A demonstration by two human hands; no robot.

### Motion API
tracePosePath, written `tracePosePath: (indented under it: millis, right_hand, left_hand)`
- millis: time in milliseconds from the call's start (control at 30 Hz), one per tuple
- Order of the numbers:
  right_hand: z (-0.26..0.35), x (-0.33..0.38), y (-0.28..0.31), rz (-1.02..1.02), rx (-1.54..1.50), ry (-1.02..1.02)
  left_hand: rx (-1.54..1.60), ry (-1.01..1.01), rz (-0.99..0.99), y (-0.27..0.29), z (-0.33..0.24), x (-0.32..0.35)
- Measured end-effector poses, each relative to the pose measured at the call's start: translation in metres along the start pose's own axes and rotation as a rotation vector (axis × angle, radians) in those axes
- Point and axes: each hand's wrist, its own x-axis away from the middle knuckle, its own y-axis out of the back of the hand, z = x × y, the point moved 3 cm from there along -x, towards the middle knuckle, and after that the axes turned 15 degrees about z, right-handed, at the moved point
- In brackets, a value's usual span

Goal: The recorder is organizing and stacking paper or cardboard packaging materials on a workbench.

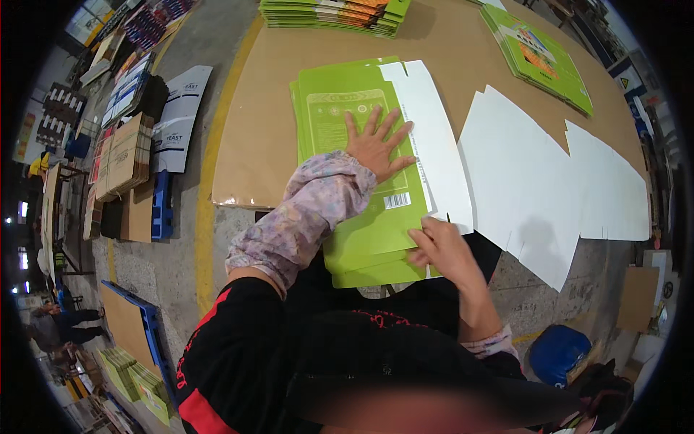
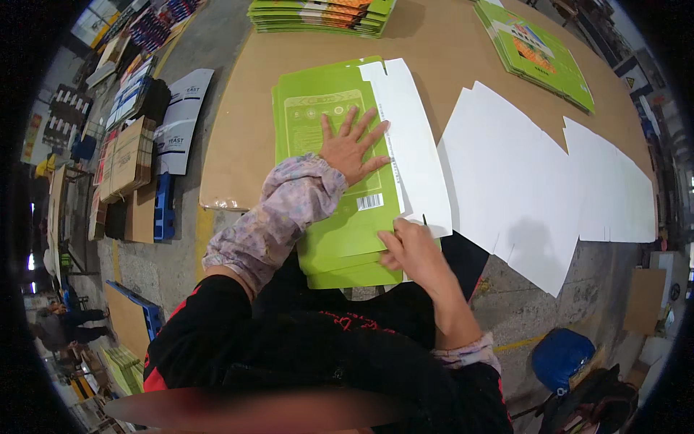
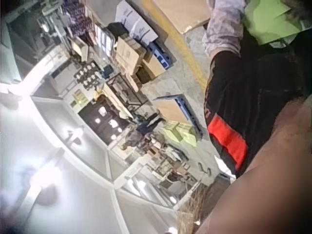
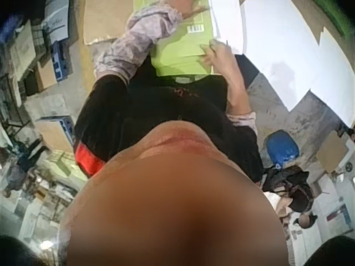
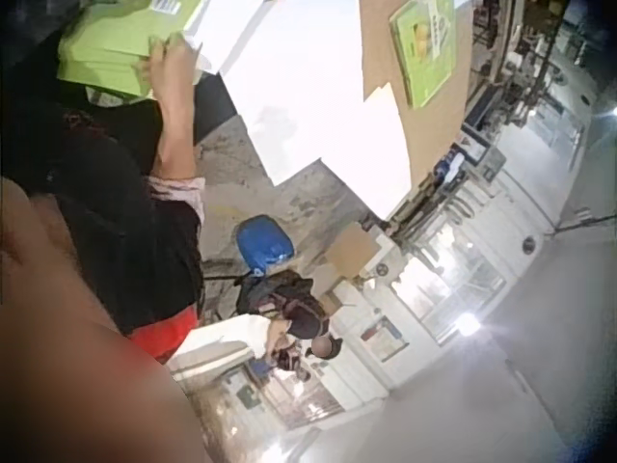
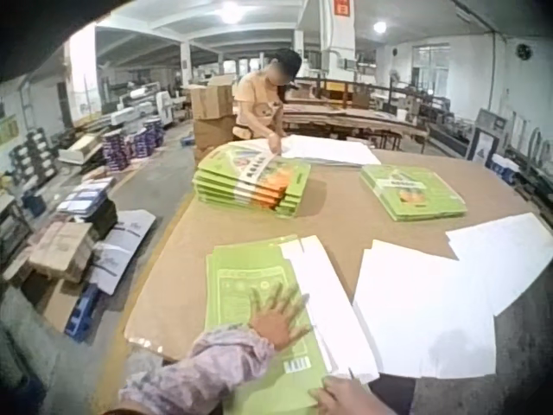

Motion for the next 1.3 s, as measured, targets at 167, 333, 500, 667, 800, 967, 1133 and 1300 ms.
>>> tracePosePath:
  millis: [167, 333, 500, 667, 800, 967, 1133, 1300]
  right_hand:
    - [0.045, 0.007, 0.066, -0.614, 0.671, 0.296]
    - [-0.004, -0.052, 0.120, -0.363, 0.280, 0.180]
    - [0.037, -0.048, 0.076, -0.069, 0.275, 0.204]
    - [0.013, -0.065, 0.031, -0.232, 0.787, 0.380]
    - [0.006, -0.067, 0.017, -0.342, 1.053, 0.285]
    - [0.000, -0.052, 0.009, -0.368, 1.098, 0.287]
    - [-0.017, -0.001, -0.016, -0.291, 1.097, 0.231]
    - [-0.041, 0.036, -0.003, -0.197, 0.978, 0.304]
  left_hand:
    - [-0.032, -0.039, -0.019, -0.008, 0.003, 0.001]
    - [-0.032, -0.061, -0.062, -0.010, -0.013, -0.012]
    - [0.002, -0.063, -0.073, -0.007, -0.003, -0.005]
    - [0.040, -0.071, -0.075, -0.007, -0.005, -0.009]
    - [0.305, -0.166, -0.279, 0.005, -0.007, -0.005]
    - [0.034, -0.152, -0.127, -0.003, -0.006, -0.039]
    - [0.062, 0.080, 0.014, 0.016, 0.044, -0.100]
    - [0.146, 0.143, -0.018, 0.001, 0.045, -0.122]
